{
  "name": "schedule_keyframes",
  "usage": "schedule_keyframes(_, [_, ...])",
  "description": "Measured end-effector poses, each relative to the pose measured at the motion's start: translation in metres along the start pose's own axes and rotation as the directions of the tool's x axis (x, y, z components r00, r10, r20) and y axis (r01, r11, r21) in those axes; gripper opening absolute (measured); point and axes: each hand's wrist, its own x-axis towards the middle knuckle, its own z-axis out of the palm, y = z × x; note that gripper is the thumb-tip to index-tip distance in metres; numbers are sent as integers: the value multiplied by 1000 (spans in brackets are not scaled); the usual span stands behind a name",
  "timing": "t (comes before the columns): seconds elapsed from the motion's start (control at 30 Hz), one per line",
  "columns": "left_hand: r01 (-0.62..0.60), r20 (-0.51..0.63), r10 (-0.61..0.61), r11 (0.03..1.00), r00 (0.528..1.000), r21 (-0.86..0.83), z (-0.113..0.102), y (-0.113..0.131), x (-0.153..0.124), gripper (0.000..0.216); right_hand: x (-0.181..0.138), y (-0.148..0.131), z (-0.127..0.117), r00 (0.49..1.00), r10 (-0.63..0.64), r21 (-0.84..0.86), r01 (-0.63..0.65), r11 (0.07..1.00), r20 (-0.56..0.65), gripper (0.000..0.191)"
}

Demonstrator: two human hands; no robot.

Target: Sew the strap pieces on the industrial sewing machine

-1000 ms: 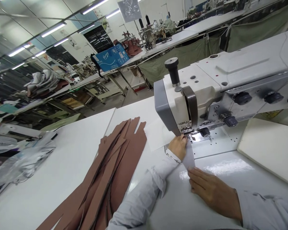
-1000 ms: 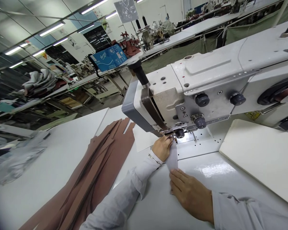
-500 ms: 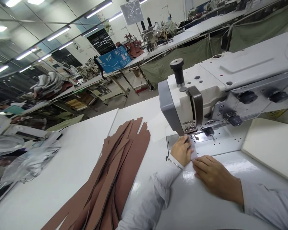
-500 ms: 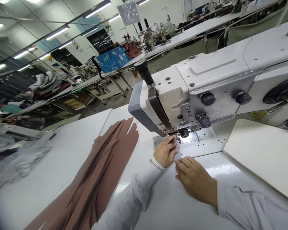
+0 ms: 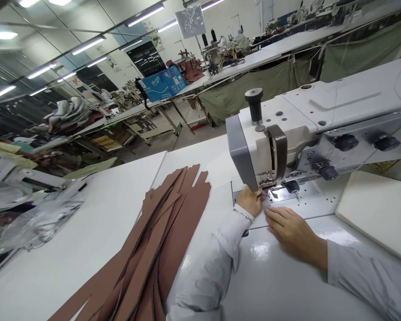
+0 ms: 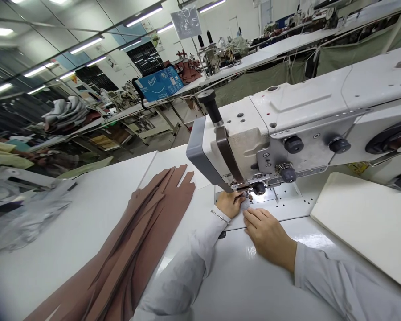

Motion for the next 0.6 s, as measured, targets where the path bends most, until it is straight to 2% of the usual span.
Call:
schedule_keyframes(0.13, [-2,-32,3,1000,999,19,0,0,0,13,0,0,0,1000,22,20,-22,1000,-3,26])
schedule_keyframes(0.3, [18,-110,-9,997,994,81,-5,9,-10,16,0,-5,-7,995,66,105,-58,993,-77,18])
schedule_keyframes(0.37, [14,-104,-6,997,995,81,-7,14,-14,20,-2,-6,-8,992,61,133,-46,990,-108,15])
schedule_keyframes(0.5, [59,-78,-49,991,996,121,-9,24,-17,41,-2,-7,-8,988,69,175,-43,984,-141,15])
schedule_keyframes(0.6, [98,-60,-91,986,994,134,-9,30,-17,43,2,-9,-10,986,82,163,-58,985,-144,16])
